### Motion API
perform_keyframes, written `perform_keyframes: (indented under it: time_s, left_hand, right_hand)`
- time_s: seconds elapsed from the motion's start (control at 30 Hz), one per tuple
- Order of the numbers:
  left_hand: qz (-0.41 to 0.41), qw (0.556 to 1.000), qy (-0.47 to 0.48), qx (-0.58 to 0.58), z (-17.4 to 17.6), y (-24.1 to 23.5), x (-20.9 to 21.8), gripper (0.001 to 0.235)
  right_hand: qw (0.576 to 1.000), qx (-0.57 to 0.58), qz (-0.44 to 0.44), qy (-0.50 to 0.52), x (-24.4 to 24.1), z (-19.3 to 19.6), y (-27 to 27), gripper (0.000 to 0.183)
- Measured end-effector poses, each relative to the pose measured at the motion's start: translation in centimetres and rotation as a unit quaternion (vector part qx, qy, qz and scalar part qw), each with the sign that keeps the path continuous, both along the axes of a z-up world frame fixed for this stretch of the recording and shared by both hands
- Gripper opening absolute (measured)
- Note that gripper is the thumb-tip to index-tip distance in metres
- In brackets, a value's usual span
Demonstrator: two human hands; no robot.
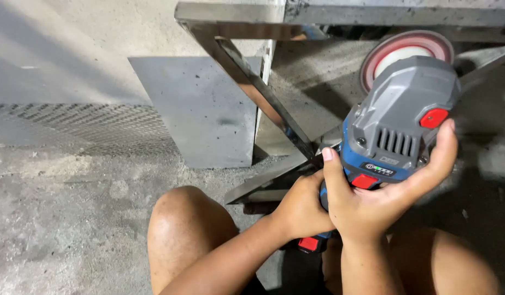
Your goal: The person polishes a stainless steel frame using a handheld angle grinder.
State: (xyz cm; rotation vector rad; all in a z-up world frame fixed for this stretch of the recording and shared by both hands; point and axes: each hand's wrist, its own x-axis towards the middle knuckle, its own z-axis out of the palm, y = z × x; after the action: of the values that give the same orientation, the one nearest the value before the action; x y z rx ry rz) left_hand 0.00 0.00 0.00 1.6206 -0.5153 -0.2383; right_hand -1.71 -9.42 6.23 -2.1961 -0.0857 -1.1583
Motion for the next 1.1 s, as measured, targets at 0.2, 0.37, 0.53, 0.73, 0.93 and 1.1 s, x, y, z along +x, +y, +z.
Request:
perform_keyframes:
  time_s: [0.2, 0.37, 0.53, 0.73, 0.93, 1.1]
  left_hand:
    - [0.003, 1.000, -0.021, -0.014, -0.7, -0.4, 2.4, 0.050]
    - [-0.003, 1.000, -0.015, -0.015, -1.2, -0.7, 2.6, 0.050]
    - [-0.003, 1.000, -0.018, -0.016, -1.6, -0.8, 3.3, 0.050]
    - [0.002, 1.000, -0.020, -0.013, -3.7, -0.5, 4.4, 0.050]
    - [0.006, 1.000, -0.022, -0.011, -14.7, 1.8, 7.2, 0.050]
    - [0.011, 1.000, -0.025, -0.008, -2.9, 0.2, 4.2, 0.050]
  right_hand:
    - [0.999, 0.014, 0.006, -0.032, 1.6, -1.2, 0.3, 0.108]
    - [1.000, 0.012, 0.013, -0.010, 2.2, -1.4, 0.3, 0.108]
    - [0.999, 0.025, 0.023, -0.004, 2.7, -1.6, 0.7, 0.109]
    - [1.000, 0.020, 0.020, -0.004, 2.9, -1.7, 1.2, 0.108]
    - [0.999, 0.030, 0.044, -0.005, 3.1, -2.0, 1.6, 0.110]
    - [0.997, 0.039, 0.073, -0.004, 3.3, -2.0, 2.2, 0.107]
